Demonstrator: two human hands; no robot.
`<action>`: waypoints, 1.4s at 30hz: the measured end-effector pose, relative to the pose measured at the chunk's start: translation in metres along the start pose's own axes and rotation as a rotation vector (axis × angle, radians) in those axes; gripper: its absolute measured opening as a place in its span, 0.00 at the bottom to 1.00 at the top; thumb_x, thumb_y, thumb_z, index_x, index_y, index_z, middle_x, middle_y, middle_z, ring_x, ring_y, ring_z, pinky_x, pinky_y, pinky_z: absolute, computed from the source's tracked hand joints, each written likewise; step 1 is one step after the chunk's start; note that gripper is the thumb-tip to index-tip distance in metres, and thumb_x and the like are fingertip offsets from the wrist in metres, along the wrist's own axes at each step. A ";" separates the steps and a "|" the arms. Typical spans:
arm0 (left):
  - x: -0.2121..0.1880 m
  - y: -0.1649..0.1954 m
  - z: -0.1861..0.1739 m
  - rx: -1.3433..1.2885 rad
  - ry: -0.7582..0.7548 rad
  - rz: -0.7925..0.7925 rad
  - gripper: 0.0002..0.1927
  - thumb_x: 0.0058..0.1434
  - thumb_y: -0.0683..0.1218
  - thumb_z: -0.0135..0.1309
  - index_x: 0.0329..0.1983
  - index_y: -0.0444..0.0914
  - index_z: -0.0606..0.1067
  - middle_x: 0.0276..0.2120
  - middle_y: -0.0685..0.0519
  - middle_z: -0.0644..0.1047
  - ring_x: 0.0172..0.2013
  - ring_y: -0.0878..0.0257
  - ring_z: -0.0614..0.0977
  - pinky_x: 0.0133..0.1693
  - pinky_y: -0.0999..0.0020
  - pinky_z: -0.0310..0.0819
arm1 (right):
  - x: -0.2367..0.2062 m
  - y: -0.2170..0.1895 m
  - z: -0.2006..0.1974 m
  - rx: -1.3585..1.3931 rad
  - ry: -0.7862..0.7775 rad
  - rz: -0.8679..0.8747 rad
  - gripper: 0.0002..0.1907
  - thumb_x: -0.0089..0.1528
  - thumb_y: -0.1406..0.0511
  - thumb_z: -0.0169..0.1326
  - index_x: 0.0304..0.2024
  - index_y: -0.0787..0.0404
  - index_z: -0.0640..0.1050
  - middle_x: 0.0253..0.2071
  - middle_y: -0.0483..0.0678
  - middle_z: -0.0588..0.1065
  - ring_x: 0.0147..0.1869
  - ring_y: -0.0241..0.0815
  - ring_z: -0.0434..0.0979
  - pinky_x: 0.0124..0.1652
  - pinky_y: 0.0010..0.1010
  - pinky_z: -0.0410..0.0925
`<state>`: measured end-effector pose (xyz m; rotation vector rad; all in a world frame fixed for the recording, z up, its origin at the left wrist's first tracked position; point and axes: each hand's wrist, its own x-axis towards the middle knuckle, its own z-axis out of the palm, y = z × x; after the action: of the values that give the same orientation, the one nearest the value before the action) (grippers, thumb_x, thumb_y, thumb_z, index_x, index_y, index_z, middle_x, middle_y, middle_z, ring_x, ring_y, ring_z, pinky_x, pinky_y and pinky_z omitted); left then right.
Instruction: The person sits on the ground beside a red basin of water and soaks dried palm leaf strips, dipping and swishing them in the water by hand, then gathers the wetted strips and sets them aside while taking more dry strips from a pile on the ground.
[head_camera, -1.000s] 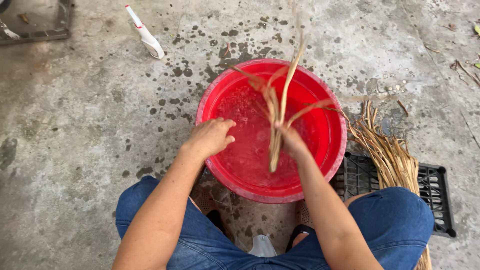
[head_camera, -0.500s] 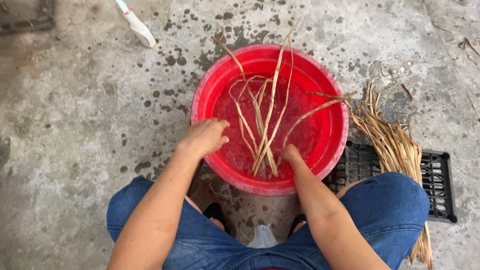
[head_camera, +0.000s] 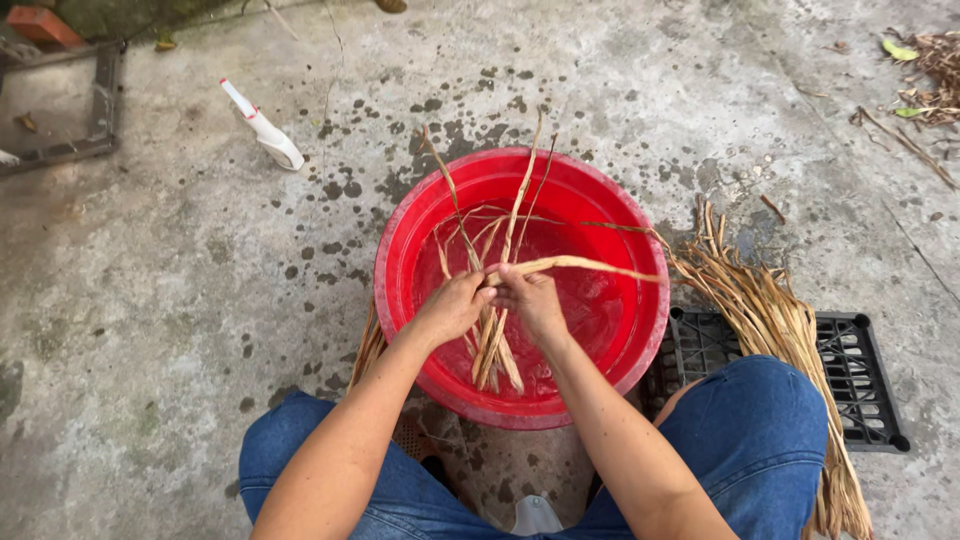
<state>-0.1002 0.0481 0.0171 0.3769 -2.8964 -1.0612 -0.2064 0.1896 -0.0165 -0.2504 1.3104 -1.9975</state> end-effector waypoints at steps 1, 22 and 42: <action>0.003 -0.001 0.000 -0.022 -0.048 -0.075 0.20 0.70 0.55 0.50 0.52 0.34 0.76 0.46 0.41 0.80 0.48 0.46 0.81 0.49 0.51 0.76 | -0.004 -0.001 0.003 -0.001 0.003 -0.015 0.13 0.67 0.62 0.54 0.42 0.65 0.82 0.35 0.50 0.82 0.35 0.37 0.83 0.37 0.30 0.78; -0.041 0.045 -0.033 -0.233 -0.072 -0.208 0.21 0.70 0.57 0.50 0.30 0.39 0.79 0.19 0.52 0.76 0.21 0.63 0.76 0.28 0.63 0.71 | 0.020 -0.027 -0.103 0.346 0.350 0.022 0.21 0.70 0.51 0.49 0.37 0.61 0.77 0.19 0.36 0.61 0.19 0.29 0.52 0.21 0.23 0.52; -0.053 0.044 -0.044 -0.356 -0.127 -0.193 0.17 0.73 0.51 0.46 0.34 0.38 0.78 0.20 0.52 0.71 0.23 0.63 0.71 0.30 0.63 0.67 | 0.023 -0.013 -0.092 0.505 0.348 0.191 0.14 0.71 0.56 0.51 0.35 0.58 0.77 0.17 0.35 0.61 0.17 0.29 0.53 0.19 0.23 0.49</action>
<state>-0.0531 0.0655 0.0813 0.5958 -2.7328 -1.6513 -0.2769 0.2438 -0.0533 0.4601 0.9342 -2.1846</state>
